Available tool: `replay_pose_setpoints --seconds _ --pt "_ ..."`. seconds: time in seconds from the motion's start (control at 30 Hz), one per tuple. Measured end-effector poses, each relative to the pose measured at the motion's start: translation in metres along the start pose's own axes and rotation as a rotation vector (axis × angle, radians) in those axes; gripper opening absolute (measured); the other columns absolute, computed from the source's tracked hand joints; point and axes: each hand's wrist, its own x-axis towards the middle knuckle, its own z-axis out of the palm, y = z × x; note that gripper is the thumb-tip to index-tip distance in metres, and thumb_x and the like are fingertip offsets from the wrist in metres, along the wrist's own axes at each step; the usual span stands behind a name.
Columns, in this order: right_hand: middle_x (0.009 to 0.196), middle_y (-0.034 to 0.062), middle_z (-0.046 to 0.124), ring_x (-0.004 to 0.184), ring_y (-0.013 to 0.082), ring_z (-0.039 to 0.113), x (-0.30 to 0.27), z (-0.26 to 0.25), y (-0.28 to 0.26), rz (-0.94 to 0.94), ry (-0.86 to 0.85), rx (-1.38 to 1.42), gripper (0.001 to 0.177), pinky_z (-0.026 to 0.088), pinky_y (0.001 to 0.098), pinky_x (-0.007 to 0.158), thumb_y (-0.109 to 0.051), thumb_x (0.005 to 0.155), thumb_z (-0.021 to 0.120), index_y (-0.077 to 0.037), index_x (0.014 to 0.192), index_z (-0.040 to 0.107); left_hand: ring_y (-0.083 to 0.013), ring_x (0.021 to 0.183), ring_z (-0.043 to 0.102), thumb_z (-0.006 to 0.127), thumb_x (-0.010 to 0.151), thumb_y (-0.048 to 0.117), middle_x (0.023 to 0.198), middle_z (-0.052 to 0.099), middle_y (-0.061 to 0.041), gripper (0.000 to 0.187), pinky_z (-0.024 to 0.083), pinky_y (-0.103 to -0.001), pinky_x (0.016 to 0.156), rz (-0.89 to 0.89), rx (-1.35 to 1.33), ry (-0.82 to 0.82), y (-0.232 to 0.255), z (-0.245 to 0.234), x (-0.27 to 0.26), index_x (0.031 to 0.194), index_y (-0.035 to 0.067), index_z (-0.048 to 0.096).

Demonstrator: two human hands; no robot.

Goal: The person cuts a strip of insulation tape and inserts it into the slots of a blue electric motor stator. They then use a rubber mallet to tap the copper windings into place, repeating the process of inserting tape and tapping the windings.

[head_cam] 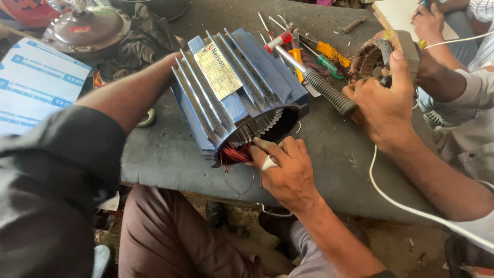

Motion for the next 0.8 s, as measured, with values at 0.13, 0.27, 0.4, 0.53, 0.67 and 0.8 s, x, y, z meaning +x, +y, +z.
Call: replay_pose_setpoints --seconds 0.13,0.27,0.4,0.53,0.67,0.8 --pt "0.117 -0.0004 0.073 0.083 0.0213 0.056 -0.001 0.000 0.005 0.040 0.002 0.079 0.034 0.044 0.0368 0.077 -0.023 0.082 0.083 -0.012 0.113 0.075 -0.0167 0.087 0.070 0.073 0.102 0.028 0.104 0.074 -0.011 0.030 0.055 -0.032 0.077 -0.020 0.024 0.009 -0.001 0.001 -0.006 0.114 0.001 0.073" --pt "0.119 -0.0005 0.074 0.087 0.0206 0.059 -0.002 0.001 0.005 0.089 0.010 0.147 0.034 0.046 0.0361 0.078 -0.018 0.083 0.084 -0.012 0.114 0.074 -0.0165 0.087 0.070 0.074 0.101 0.029 0.103 0.074 -0.011 0.030 0.055 -0.033 0.077 -0.031 0.038 0.019 -0.010 0.001 -0.010 0.113 0.001 0.074" --pt "0.118 0.0011 0.073 0.088 0.0216 0.060 0.002 0.002 0.004 0.104 0.004 0.181 0.034 0.049 0.0367 0.079 -0.018 0.079 0.085 -0.011 0.111 0.074 -0.0164 0.086 0.070 0.075 0.101 0.029 0.102 0.074 -0.011 0.030 0.054 -0.033 0.076 -0.036 0.059 0.041 -0.012 -0.007 -0.008 0.112 0.001 0.074" --pt "0.120 0.0037 0.072 0.089 0.0235 0.061 0.002 0.003 0.006 0.098 0.023 0.215 0.034 0.051 0.0377 0.080 -0.021 0.080 0.086 -0.010 0.110 0.073 -0.0162 0.085 0.070 0.076 0.100 0.029 0.101 0.074 -0.011 0.030 0.054 -0.033 0.076 -0.032 0.066 0.053 -0.015 -0.016 -0.001 0.111 0.001 0.075" --pt "0.123 0.0054 0.073 0.086 0.0228 0.061 0.001 0.005 0.004 0.137 0.011 0.245 0.034 0.052 0.0363 0.079 -0.020 0.082 0.085 -0.008 0.112 0.073 -0.0161 0.085 0.069 0.077 0.100 0.030 0.100 0.074 -0.011 0.030 0.054 -0.033 0.075 -0.051 0.068 0.062 -0.027 -0.024 -0.002 0.110 0.001 0.075" --pt "0.120 0.0027 0.075 0.079 0.0209 0.057 -0.001 0.002 0.004 0.149 -0.015 0.191 0.029 0.048 0.0361 0.074 -0.021 0.084 0.084 -0.010 0.109 0.075 -0.0160 0.084 0.069 0.078 0.099 0.030 0.099 0.074 -0.010 0.031 0.054 -0.033 0.075 -0.059 0.071 0.072 -0.034 -0.022 -0.006 0.109 0.001 0.075"
